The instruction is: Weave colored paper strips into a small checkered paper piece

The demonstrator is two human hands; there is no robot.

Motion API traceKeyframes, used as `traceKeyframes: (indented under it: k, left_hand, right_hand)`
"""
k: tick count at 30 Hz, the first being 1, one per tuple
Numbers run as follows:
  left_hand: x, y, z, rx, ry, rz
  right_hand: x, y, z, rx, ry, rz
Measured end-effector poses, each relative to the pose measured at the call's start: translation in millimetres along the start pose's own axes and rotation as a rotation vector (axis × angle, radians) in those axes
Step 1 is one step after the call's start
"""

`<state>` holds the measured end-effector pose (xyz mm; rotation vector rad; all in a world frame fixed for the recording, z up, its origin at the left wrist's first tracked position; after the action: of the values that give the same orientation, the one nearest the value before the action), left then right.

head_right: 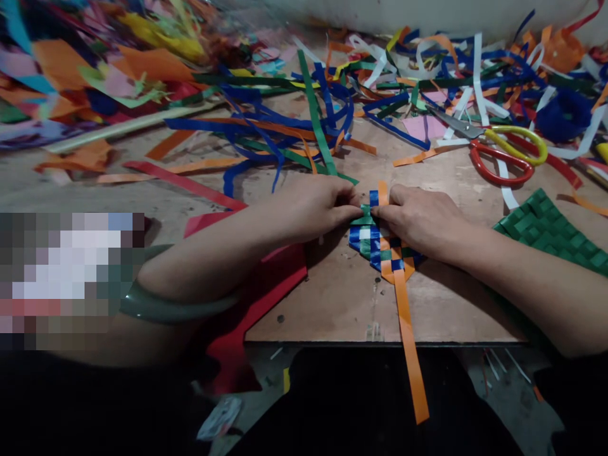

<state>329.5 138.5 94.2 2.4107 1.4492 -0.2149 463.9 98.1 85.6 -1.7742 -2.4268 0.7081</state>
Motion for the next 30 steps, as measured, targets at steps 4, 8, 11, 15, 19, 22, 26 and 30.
traceKeyframes:
  k: [4, 8, 11, 15, 19, 22, 26, 30]
  left_hand:
    - [-2.7, 1.2, -0.1, 0.062, 0.001, -0.001]
    - [-3.0, -4.6, -1.3, 0.170, 0.034, -0.040]
    - [-3.6, -7.6, -1.0, 0.215, 0.045, -0.045]
    - [-5.3, -7.9, 0.9, 0.186, 0.045, -0.007]
    - [-5.2, -8.5, 1.8, 0.056, 0.034, 0.023]
    - [-5.3, -9.5, 1.3, -0.094, 0.004, -0.013]
    - [-8.1, -9.5, -1.3, -0.185, -0.008, -0.065]
    - [-10.6, -11.6, -4.7, -0.192, 0.074, -0.018]
  right_hand:
    - [-0.1, -1.8, 0.8, -0.052, -0.013, -0.035]
    - [0.2, -1.6, 2.2, -0.106, -0.005, -0.090]
    - [-0.2, -1.7, 3.6, -0.129, -0.006, -0.120]
    - [-0.5, 0.2, 3.7, -0.087, -0.001, -0.094]
    - [-1.0, -1.8, 2.8, -0.118, 0.021, -0.137]
    - [-1.1, -0.8, 2.2, -0.077, 0.020, -0.114]
    - [-0.9, -2.0, 1.2, -0.079, 0.016, -0.107]
    - [-0.1, -1.9, 0.9, -0.048, -0.002, -0.057]
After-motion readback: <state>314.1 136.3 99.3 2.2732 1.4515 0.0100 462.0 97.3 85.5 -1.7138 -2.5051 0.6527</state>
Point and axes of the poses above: each hand's wrist, its own x-axis towards the middle knuckle, its own z-axis out of the palm, y = z × x, the point moved 6 cm from there along x, towards the middle knuckle, and after that the axes turned 7 degrees about x, right-handed, at the moved point
